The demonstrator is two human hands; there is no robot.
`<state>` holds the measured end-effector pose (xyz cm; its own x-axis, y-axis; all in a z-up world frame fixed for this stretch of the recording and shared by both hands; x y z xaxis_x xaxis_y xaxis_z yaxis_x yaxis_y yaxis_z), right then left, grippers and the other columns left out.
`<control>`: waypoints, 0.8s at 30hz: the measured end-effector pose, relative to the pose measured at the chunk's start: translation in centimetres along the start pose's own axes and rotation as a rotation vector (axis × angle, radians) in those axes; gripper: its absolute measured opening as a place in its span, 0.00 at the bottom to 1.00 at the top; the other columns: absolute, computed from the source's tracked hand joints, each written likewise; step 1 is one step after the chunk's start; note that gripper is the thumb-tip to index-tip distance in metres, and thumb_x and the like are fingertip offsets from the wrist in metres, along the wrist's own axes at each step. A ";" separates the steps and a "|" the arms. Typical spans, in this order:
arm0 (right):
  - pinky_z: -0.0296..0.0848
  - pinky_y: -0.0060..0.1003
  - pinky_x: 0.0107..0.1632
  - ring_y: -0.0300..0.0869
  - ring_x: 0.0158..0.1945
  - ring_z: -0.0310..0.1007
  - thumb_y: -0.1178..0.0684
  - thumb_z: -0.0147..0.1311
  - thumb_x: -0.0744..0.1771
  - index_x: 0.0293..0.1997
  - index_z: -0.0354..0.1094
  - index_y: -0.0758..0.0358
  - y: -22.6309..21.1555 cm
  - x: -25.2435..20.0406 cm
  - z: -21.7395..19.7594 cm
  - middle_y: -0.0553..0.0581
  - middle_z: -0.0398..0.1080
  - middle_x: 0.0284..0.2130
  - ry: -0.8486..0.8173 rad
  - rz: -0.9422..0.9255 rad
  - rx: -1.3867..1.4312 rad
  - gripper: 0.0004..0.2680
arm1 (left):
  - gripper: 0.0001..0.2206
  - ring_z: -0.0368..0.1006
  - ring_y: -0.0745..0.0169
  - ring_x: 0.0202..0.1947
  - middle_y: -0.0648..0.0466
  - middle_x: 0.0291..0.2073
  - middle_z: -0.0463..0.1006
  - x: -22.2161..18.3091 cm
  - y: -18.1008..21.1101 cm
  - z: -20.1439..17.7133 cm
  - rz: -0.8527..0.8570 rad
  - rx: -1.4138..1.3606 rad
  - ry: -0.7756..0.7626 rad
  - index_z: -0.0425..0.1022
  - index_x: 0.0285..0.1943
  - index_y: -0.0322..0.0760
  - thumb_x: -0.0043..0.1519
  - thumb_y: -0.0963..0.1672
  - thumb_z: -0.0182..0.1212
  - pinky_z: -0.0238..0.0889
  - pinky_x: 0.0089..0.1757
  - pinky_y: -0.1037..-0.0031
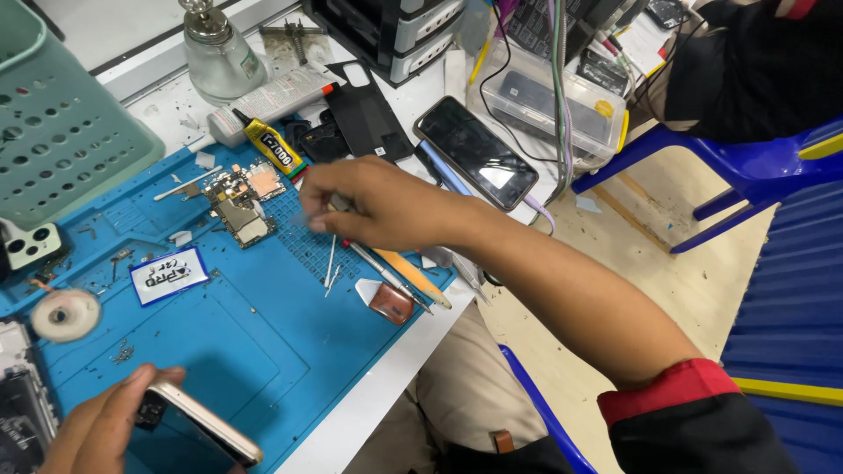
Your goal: Testing the functionality of a smartphone screen and charging port at a repair station
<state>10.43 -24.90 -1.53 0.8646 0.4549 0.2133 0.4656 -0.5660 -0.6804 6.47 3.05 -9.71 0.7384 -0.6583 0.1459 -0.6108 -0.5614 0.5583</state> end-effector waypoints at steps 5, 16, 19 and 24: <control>0.71 0.27 0.35 0.37 0.34 0.80 0.56 0.49 0.71 0.46 0.61 0.60 0.0 -2.0 -0.3 0.51 0.62 0.31 0.136 0.193 0.402 0.02 | 0.59 0.56 0.46 0.75 0.52 0.67 0.69 -0.1 -0.6 0.5 -0.008 -0.032 -0.048 0.52 0.80 0.44 0.33 0.56 0.74 0.50 0.68 0.49; 0.84 0.38 0.35 0.40 0.16 0.71 0.62 0.40 0.71 0.50 0.58 0.68 -1.7 -5.0 1.5 0.59 0.67 0.13 0.187 0.377 0.753 0.04 | 0.43 0.70 0.34 0.64 0.36 0.60 0.77 -0.3 7.6 -3.5 0.070 0.018 0.359 0.62 0.74 0.24 0.48 0.49 0.67 0.59 0.66 0.52; 0.76 0.32 0.21 0.42 0.17 0.72 0.66 0.35 0.67 0.58 0.56 0.69 -2.0 -5.3 1.9 0.62 0.75 0.34 0.121 0.464 0.714 0.14 | 0.44 0.72 0.36 0.63 0.35 0.58 0.78 -0.7 5.6 -2.9 0.165 0.035 0.340 0.61 0.72 0.20 0.47 0.51 0.67 0.62 0.64 0.53; 0.74 0.32 0.22 0.40 0.20 0.70 0.63 0.37 0.67 0.65 0.58 0.64 -1.9 -6.2 2.6 0.59 0.73 0.33 0.096 0.496 0.665 0.17 | 0.44 0.75 0.46 0.60 0.47 0.59 0.78 -0.7 -5.8 1.5 0.060 0.079 0.084 0.66 0.70 0.36 0.44 0.59 0.60 0.68 0.59 0.57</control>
<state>3.74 -24.88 -3.40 0.9662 0.1828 -0.1815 -0.1556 -0.1476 -0.9767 9.12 6.01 -14.27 0.7193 -0.6493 0.2472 -0.6728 -0.5621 0.4811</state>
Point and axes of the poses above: each hand's wrist, its own x-axis towards the middle knuckle, its own z-axis out of the palm, y = z × x, the point moved 10 cm from there along x, towards the middle knuckle
